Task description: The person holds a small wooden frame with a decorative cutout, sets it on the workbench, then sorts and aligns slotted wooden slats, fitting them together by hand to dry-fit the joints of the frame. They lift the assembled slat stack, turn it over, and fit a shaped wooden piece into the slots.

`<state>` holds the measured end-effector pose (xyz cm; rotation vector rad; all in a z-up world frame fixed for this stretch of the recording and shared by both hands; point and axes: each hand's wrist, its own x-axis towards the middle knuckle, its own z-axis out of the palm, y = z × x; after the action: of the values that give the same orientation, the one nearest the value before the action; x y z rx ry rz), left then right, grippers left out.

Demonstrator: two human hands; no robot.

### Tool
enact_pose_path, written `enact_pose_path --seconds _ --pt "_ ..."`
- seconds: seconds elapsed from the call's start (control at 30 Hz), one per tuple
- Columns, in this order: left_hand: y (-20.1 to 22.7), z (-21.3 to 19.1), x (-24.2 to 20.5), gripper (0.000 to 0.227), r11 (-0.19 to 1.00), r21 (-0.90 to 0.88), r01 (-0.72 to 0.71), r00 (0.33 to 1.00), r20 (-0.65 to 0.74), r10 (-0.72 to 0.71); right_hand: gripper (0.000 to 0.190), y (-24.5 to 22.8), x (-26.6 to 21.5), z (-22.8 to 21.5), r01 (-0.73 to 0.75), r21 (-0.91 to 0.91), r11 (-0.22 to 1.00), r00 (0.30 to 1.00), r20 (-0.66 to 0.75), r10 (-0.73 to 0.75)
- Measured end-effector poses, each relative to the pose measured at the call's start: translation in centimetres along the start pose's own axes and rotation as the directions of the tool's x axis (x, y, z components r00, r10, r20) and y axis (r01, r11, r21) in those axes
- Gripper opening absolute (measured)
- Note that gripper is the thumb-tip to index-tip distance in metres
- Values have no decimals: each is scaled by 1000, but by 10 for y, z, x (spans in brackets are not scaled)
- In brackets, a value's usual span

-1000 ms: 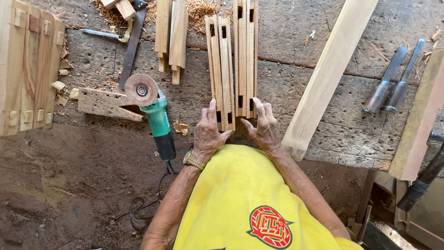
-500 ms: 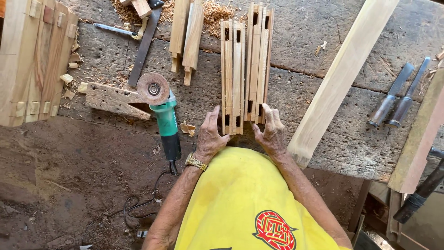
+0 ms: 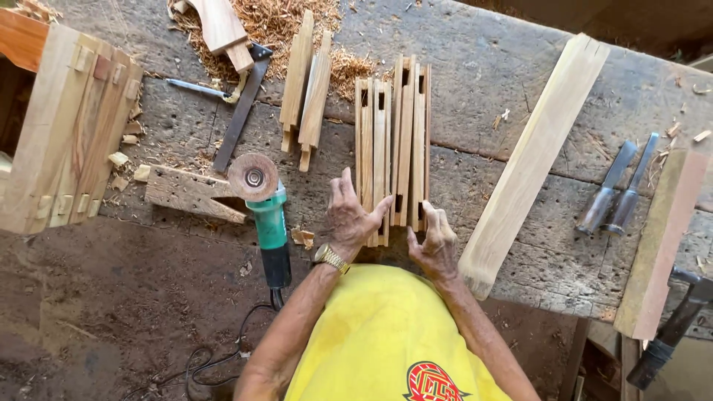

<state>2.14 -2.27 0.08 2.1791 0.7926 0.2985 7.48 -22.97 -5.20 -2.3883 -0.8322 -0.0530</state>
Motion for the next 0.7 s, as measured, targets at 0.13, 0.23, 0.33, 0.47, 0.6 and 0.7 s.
enact_pose_path --seconds 0.13,0.23,0.33,0.47,0.6,0.7 --pt "7 10 20 96 1000 -21 22 1000 -22 -23 63 2 -2 -11 3 -38 999 1000 11 -3" --pt "4 14 25 93 1000 13 -24 995 -94 25 64 8 -5 -11 -11 -82 997 999 43 14" --pt "0 12 27 94 1000 1 -22 998 -52 22 69 -4 2 -21 -60 -76 995 996 62 65" --pt "1 15 30 90 1000 -1 4 998 -70 -5 69 -25 26 -42 -111 99 989 992 69 105" --pt "-3 25 35 90 998 57 -9 994 -107 15 74 -21 39 -32 -178 150 972 982 -28 184" --pt "13 17 47 99 993 112 -22 991 -127 36 82 -17 47 -24 -230 196 953 973 15 232"
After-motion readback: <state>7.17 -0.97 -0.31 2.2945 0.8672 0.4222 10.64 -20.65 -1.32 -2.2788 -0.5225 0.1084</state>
